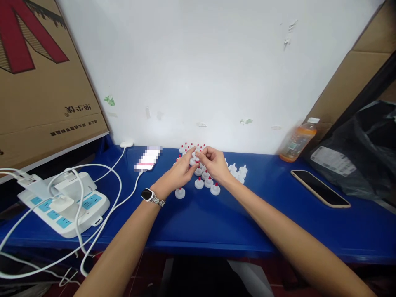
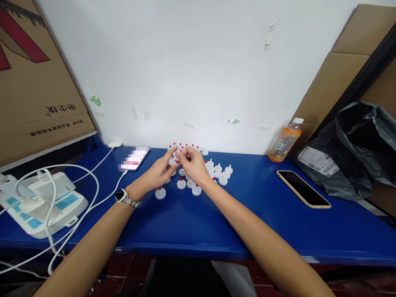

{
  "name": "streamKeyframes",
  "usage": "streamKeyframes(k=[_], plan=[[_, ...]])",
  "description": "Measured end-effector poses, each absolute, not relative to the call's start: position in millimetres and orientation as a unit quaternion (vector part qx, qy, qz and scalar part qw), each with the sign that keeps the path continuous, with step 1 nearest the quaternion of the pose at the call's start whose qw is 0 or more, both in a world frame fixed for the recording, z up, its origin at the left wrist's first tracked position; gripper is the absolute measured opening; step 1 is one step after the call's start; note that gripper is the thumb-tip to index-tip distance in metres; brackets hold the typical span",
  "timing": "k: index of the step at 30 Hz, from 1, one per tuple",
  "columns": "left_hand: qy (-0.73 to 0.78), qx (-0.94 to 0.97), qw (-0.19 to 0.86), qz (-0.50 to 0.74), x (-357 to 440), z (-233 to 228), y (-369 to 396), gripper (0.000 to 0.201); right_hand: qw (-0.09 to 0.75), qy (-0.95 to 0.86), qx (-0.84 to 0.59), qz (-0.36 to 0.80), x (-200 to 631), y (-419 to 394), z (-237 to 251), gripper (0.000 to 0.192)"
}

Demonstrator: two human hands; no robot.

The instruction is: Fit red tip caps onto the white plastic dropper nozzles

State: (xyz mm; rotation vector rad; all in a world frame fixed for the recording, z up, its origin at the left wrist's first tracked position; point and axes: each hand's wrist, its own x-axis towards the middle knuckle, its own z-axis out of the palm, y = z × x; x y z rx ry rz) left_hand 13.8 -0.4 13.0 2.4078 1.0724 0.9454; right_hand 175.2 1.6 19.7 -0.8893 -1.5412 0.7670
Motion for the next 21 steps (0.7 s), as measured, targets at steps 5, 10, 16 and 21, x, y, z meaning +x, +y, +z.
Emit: streamKeyframes(k=[5, 10, 16, 21], plan=[[0.407, 0.84, 0.075, 0.352, 2.8, 12.0, 8.4, 0.06, 0.529, -0.707, -0.425, 0.201, 182.2, 12.3, 27.2, 0.022], [0.427, 0.862, 0.063, 0.266, -12.1, 9.7, 16.2, 0.023, 0.393, -0.775, -0.483, 0.111, 185.8, 28.1, 16.8, 0.015], [0.437, 0.868, 0.067, 0.228, -10.8, 7.6, 19.4, 0.019, 0.245, -0.828, -0.5, 0.062, 180.8, 33.0, 9.7, 0.018], [0.445, 0.862, 0.04, 0.24, -8.7, 8.9, 16.7, 0.024, 0.282, -0.822, -0.485, 0.1, 192.5, 36.1, 14.1, 0.022]])
